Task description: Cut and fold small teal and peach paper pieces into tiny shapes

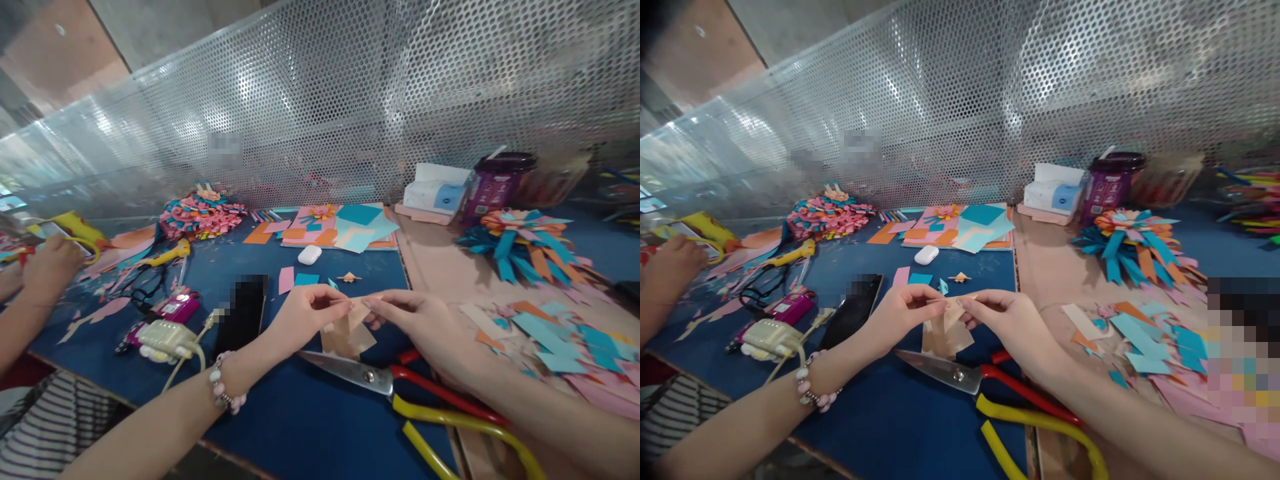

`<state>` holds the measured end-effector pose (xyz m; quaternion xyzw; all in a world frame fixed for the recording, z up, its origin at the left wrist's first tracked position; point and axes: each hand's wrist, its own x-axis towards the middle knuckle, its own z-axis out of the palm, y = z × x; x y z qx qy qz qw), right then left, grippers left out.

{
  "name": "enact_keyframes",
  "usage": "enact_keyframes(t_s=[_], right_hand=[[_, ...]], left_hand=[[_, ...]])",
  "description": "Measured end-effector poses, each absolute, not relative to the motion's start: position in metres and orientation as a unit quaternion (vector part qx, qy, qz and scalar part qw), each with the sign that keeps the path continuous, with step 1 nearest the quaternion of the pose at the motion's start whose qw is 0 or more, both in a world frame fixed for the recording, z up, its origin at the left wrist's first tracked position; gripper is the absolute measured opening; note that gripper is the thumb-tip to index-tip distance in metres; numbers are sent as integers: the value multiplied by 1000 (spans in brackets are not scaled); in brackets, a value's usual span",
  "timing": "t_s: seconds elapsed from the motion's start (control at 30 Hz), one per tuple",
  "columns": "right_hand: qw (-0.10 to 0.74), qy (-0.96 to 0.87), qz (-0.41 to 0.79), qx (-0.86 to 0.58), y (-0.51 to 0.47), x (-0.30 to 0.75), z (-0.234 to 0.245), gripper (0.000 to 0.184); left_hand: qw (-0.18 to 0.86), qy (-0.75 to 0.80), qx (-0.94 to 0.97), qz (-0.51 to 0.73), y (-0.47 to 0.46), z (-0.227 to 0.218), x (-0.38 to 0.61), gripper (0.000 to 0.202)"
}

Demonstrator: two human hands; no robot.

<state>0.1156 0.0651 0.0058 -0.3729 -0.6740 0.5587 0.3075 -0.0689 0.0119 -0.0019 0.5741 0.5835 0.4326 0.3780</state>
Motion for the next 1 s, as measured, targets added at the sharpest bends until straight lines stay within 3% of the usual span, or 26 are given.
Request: enact_keyframes(t_s=[1.0], right_hand=[[335,-602,629,-360,64,119,0,20]], left_hand=[[402,582,562,428,11,-1,-72,21]])
